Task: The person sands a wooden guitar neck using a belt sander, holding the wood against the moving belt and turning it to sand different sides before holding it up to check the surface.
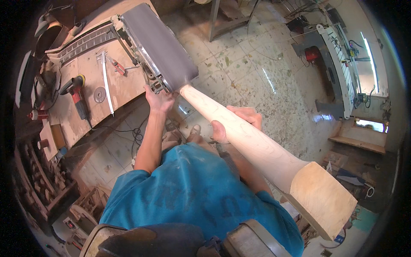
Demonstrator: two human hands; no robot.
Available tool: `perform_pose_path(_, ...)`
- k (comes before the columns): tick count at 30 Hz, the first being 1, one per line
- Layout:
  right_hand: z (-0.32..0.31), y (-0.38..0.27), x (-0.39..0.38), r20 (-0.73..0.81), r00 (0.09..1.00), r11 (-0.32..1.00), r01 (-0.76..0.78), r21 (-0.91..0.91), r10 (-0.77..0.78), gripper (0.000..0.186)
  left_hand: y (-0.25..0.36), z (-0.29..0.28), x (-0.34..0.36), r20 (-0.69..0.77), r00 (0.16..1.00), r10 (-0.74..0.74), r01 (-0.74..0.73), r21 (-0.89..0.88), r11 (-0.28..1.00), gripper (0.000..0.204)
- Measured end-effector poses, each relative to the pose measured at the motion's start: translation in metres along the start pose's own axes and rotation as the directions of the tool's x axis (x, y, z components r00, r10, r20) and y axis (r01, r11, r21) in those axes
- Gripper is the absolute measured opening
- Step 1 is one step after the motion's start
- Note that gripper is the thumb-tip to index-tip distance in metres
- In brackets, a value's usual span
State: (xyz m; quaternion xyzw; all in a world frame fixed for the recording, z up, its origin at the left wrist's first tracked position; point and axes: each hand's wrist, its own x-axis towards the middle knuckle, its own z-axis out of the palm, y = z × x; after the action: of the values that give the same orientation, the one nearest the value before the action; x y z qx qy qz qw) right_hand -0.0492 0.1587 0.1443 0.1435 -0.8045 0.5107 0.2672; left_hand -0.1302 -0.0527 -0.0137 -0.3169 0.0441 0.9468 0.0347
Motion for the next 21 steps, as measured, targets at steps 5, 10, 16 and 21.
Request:
perform_pose_path(5,0.000,-0.006,0.006,0.041,0.999,0.999,-0.017,-0.045,0.019,0.057,0.002,-0.017,0.011,0.063,0.997,-0.042,0.046,-0.066,0.997,0.089)
perform_pose_path(10,0.001,-0.010,0.011,0.050,0.998,0.996,-0.043,-0.084,0.047,0.057,0.002,-0.038,0.030,0.047,0.999,0.003,-0.003,0.013,1.000,0.092)
perform_pose_path(16,-0.008,-0.009,0.017,0.145,0.989,0.999,-0.036,-0.033,0.041,0.056,0.000,-0.017,0.010,-0.006,0.999,-0.036,0.036,-0.049,0.998,0.097)
perform_pose_path(21,0.003,-0.009,0.018,0.018,0.997,0.997,-0.075,0.010,0.074,0.051,-0.004,0.002,-0.001,-0.004,0.999,-0.051,0.051,-0.054,0.997,0.098)
